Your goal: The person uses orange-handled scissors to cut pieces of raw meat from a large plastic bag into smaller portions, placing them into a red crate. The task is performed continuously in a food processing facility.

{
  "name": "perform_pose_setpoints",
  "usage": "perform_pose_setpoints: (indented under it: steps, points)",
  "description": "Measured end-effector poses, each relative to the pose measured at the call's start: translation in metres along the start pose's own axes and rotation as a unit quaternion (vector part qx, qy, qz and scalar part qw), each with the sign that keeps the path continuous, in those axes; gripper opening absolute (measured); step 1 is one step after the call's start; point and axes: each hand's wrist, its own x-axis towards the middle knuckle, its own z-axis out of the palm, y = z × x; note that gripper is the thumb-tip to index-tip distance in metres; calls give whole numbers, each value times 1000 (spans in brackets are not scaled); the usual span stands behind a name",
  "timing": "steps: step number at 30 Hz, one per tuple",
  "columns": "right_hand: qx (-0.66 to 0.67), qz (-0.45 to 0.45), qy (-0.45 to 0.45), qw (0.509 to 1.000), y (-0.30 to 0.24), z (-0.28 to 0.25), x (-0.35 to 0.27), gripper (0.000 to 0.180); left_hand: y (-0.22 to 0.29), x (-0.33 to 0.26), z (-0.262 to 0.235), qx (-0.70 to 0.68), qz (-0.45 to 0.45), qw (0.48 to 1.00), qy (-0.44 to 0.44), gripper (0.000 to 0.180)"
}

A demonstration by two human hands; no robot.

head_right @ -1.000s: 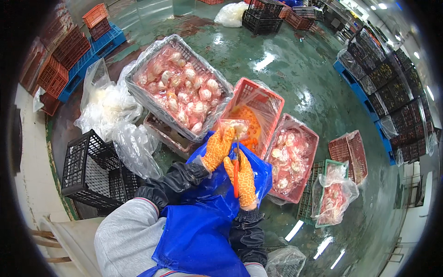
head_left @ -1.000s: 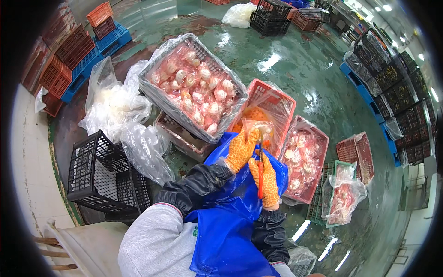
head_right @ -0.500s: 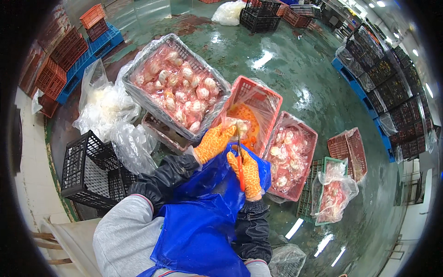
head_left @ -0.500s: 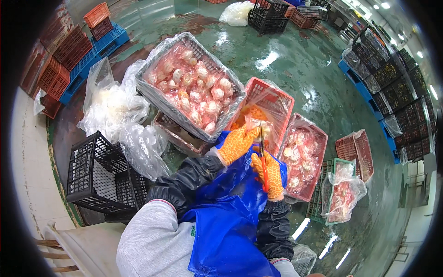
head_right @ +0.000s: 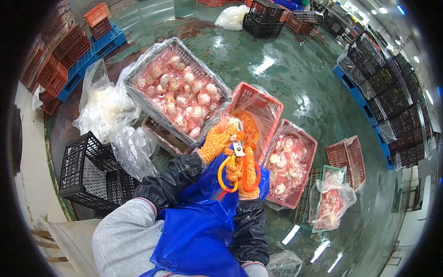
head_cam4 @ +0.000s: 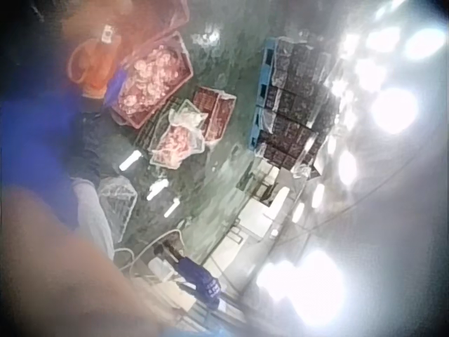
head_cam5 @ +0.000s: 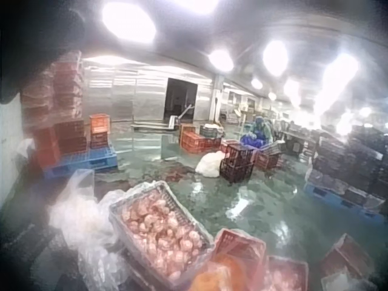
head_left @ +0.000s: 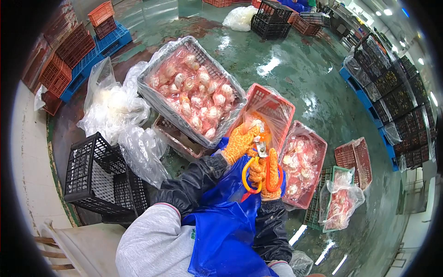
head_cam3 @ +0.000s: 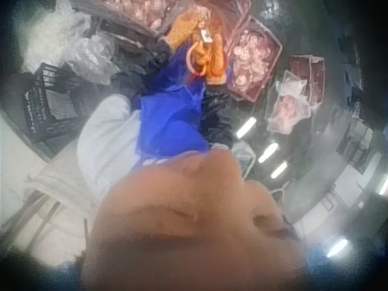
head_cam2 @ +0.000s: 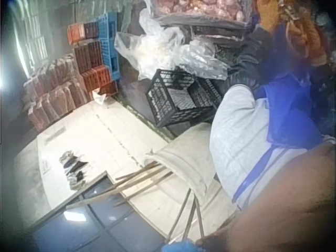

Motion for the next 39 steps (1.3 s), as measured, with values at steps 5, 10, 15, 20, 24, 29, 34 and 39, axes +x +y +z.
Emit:
perform_pose_setpoints:
  steps: [5, 10, 15, 20, 24, 29, 34, 39]
  points:
    - [-34, 18, 76, 996, -13, -3, 9, 63, -6, 19, -15, 412, 139, 900, 22, 24]
    - [-199, 34, 157, 967, -23, -5, 22, 60, -14, 17, -17, 106, 27, 994, 13, 30]
    - [-371, -15, 245, 896, -12, 12, 13, 51, -31, 21, -22, 130, 108, 985, -20, 34]
    - [-114, -264, 208, 935, -4, -12, -35, 34, -24, -3, -29, 293, 76, 948, 99, 62]
    - [-292, -336, 230, 865, 8, -20, -70, 40, -29, 21, -106, 620, 164, 742, 197, 77]
    - [-20, -287, 256, 923, 14, -26, -84, 42, 99, 19, -74, 743, 71, 663, 60, 47]
    - [-18, -237, 221, 946, 20, -46, -76, 41, 25, 111, -170, 688, 69, 708, 143, 43]
    - [-8, -239, 243, 940, 27, -45, -95, 43, 17, 118, -147, 771, -119, 626, -15, 44]
